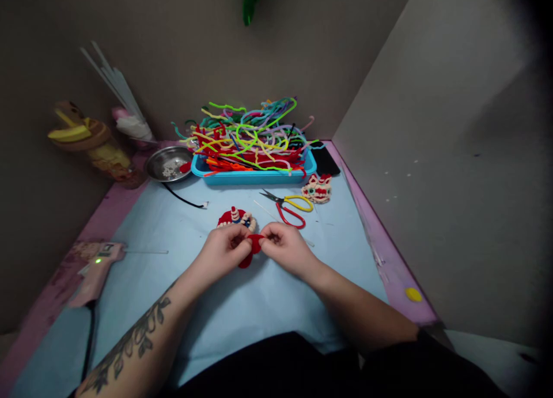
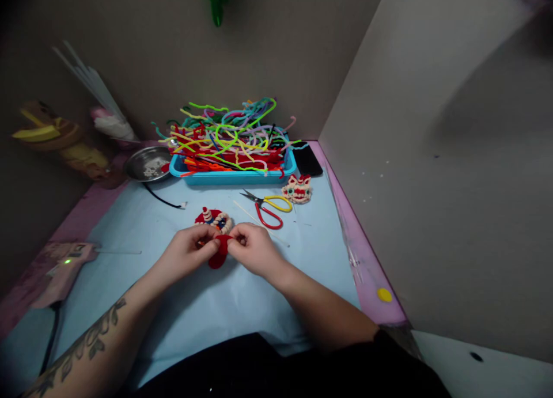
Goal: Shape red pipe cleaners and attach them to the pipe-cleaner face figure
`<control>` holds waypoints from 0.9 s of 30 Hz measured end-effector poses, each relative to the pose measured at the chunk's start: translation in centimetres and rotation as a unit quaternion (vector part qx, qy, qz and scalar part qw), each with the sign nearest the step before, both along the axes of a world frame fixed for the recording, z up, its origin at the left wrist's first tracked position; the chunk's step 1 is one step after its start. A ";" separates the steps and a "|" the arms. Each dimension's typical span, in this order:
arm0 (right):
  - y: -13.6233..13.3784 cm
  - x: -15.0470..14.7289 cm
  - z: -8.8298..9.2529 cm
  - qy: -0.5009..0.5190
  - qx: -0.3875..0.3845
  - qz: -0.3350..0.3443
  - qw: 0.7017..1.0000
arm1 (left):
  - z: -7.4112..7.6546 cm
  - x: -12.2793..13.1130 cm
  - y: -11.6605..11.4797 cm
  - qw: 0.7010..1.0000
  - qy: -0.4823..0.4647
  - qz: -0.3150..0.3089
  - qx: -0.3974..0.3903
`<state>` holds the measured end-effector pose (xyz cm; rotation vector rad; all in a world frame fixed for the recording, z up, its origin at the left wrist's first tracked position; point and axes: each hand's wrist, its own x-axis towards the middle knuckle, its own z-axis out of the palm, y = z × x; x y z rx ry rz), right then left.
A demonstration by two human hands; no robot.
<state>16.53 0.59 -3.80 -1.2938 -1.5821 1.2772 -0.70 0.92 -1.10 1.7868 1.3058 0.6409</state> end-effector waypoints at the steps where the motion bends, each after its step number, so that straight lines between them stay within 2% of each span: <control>1: 0.0 0.0 0.0 0.000 0.001 0.001 1.000 | 0.0 0.0 0.0 1.000 0.000 -0.003 0.000; 8: 0.0 0.0 0.1 -0.016 0.019 0.010 1.000 | 0.1 0.0 0.0 1.000 -0.020 -0.013 -0.019; 14: -0.1 -0.1 0.2 -0.011 0.034 0.017 0.999 | -0.2 0.0 0.1 1.000 0.009 -0.018 0.016; 22: 0.0 0.0 0.2 -0.008 0.021 0.018 1.000 | 0.0 0.0 0.0 1.000 0.000 -0.013 0.007; 27: 0.1 0.0 -0.2 0.027 -0.016 0.011 0.999 | 0.0 0.0 0.0 0.998 -0.056 0.007 -0.036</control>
